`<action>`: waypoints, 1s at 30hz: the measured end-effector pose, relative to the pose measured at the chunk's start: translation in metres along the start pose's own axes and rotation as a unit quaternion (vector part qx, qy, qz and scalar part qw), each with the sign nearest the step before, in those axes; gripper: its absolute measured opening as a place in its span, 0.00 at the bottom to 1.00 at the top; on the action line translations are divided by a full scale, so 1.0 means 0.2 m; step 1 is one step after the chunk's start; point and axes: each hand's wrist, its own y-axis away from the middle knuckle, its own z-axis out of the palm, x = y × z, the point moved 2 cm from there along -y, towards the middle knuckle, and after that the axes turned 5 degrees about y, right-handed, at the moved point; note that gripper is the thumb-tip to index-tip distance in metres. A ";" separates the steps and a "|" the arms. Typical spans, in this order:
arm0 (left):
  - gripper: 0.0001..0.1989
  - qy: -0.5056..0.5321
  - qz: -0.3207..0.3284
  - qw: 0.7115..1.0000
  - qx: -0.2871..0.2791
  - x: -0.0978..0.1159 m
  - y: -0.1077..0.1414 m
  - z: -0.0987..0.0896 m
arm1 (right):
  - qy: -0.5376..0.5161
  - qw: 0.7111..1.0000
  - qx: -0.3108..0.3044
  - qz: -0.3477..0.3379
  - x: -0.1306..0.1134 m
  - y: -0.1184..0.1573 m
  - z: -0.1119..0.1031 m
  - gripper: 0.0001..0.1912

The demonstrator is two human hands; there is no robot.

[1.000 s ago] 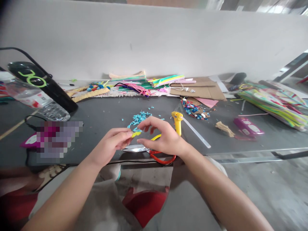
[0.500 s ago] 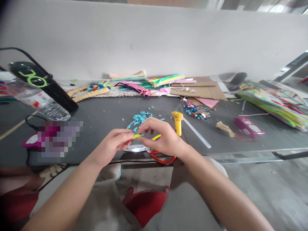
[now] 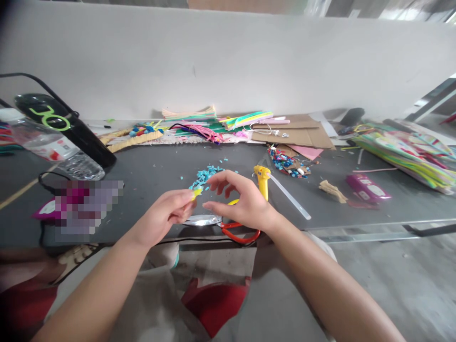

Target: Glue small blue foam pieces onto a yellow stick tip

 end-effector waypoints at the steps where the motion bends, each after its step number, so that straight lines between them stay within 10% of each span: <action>1: 0.20 0.002 0.008 1.000 -0.007 0.00 0.00 0.00 | -0.003 1.000 0.004 0.011 0.01 0.00 0.00 0.20; 30: 0.21 0.115 -0.043 0.992 -0.041 -0.02 0.00 0.01 | -0.006 0.996 0.070 -0.059 -0.04 0.01 0.02 0.08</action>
